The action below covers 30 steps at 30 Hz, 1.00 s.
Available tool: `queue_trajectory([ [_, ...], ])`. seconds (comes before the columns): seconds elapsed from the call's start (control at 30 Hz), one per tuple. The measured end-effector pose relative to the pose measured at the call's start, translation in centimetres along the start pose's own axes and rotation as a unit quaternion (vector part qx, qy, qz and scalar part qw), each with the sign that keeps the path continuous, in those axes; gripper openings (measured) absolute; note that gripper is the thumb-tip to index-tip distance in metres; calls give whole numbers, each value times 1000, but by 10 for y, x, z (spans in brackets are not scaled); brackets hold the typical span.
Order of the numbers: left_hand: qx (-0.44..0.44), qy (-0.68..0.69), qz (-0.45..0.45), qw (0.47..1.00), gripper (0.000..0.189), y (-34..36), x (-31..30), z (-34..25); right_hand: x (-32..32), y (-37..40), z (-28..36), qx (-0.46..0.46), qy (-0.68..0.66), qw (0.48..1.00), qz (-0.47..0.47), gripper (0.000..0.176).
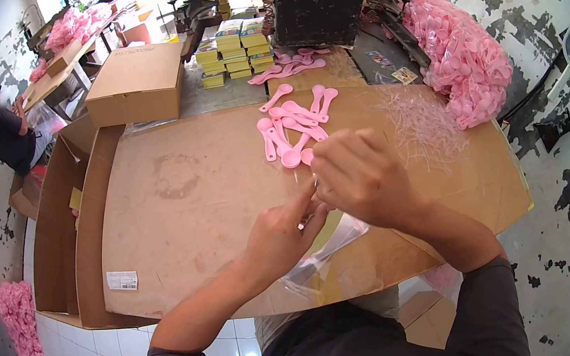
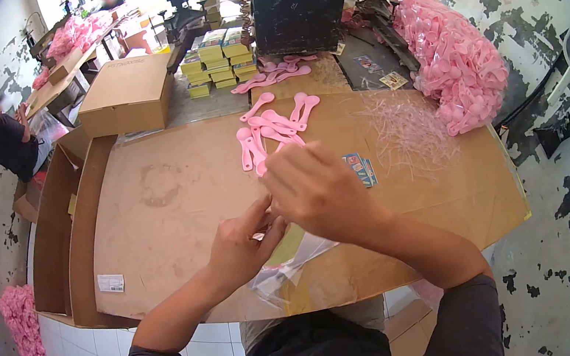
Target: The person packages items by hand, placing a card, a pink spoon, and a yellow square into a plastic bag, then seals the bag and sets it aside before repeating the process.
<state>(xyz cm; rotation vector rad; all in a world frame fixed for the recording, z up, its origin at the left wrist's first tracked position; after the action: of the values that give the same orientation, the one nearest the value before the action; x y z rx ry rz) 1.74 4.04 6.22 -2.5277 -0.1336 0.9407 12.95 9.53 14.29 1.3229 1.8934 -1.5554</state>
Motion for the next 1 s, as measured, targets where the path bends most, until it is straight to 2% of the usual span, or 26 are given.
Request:
queue_trajectory([
  [0.07,-29,79,11,996,45,-4,-2,2,1,-1,-14,51,-67,996,14,17],
  [0.17,-56,171,3,984,44,-7,-7,11,-7,10,-44,111,-121,982,-87,15],
  [0.2,-62,198,-3,978,44,-8,-9,13,-5,19,-64,180,-248,950,-67,10],
  [0.23,-80,229,7,970,42,-9,-9,15,-4,32,-84,245,-368,896,-45,6],
  [0.27,-99,260,17,960,40,-10,-10,16,-1,49,-101,293,-514,806,-21,7],
  [0.3,-118,292,29,949,38,-9,-8,17,1,69,-115,334,-643,689,3,8],
  [0.4,-123,337,32,933,37,-10,-3,24,12,120,-190,385,-563,731,11,14],
  [0.47,-121,321,30,939,38,-10,-1,31,30,162,-234,416,-506,755,19,21],
  [0.5,-120,312,29,942,38,-10,-1,33,33,186,-244,377,-287,876,92,24],
  [0.53,-119,329,25,937,39,-10,-1,30,41,212,-246,311,-49,936,158,28],
  [0.57,-117,345,22,931,39,-11,-2,26,47,223,-241,225,193,931,212,31],
  [0.6,-115,361,19,925,40,-12,-2,23,32,211,-236,309,19,945,108,40],
  [0.7,-116,384,11,916,38,-14,0,22,-1,170,-207,308,87,944,84,39],
  [0.8,-118,359,8,926,35,-14,2,28,8,138,-172,393,-200,895,59,38],
  [0.87,-134,371,4,919,34,-15,0,27,29,117,-127,348,-419,828,136,38],
  [0.93,-143,395,-3,908,33,-14,1,27,29,82,-72,248,-522,806,126,39],
  [1.0,-141,430,-11,892,31,-15,4,32,37,63,-42,233,-554,790,123,36],
])
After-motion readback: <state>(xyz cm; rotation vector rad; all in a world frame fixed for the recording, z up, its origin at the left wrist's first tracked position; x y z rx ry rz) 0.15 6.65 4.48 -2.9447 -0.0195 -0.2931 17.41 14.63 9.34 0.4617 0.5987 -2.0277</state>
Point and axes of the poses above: each hand's wrist, its own y-axis away from the middle knuckle, its own x-axis out of the palm, z = x × y, the point moved 6 cm from there along -y, towards the middle knuckle, and after that the axes turned 5 degrees about z, right-handed, at the moved point
